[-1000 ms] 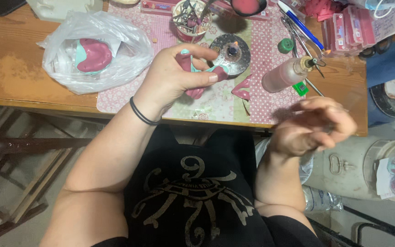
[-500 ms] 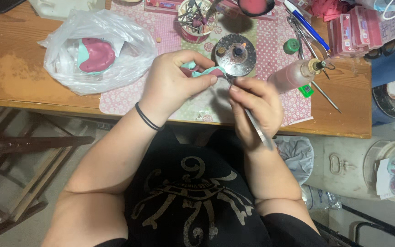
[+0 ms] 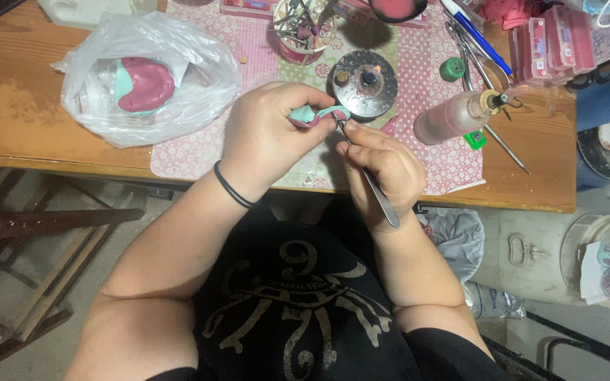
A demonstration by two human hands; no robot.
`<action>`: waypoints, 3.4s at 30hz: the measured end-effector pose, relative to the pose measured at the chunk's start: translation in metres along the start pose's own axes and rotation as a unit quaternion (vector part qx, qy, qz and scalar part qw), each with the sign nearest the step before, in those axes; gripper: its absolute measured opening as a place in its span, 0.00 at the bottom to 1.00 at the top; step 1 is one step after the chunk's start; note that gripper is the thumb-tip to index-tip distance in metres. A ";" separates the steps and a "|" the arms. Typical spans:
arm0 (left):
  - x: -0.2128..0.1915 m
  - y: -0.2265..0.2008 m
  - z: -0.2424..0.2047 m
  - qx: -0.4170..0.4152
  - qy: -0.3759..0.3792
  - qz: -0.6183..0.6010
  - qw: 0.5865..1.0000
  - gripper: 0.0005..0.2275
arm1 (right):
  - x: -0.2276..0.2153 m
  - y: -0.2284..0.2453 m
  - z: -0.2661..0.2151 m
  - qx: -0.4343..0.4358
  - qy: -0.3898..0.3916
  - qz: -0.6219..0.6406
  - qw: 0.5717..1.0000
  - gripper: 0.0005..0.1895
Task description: The person shapes a pink clay object using a metal sculpting tool. They repeatedly carve, smooth, and refine the clay's surface while rotating it in their hands.
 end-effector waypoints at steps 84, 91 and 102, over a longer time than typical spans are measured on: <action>0.023 -0.053 -0.017 -0.073 0.137 -0.146 0.977 0.30 | -0.011 -0.050 -0.033 0.455 0.003 0.331 0.827 0.23; 0.039 -0.049 -0.017 -0.100 0.284 -0.017 0.953 0.32 | -0.014 -0.039 -0.029 0.443 0.032 0.342 0.828 0.23; 0.030 -0.012 -0.017 -0.115 0.166 -0.367 0.908 0.29 | -0.088 -0.125 -0.060 0.291 -0.121 0.094 0.944 0.33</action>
Point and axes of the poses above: each hand's wrist, its own z-axis towards the middle knuckle, its own x-axis out of the palm, y = z × x, the point moved 7 cm from there along z, towards the middle knuckle, and after that the axes turned 9 degrees about -z, right-handed, at the moved point
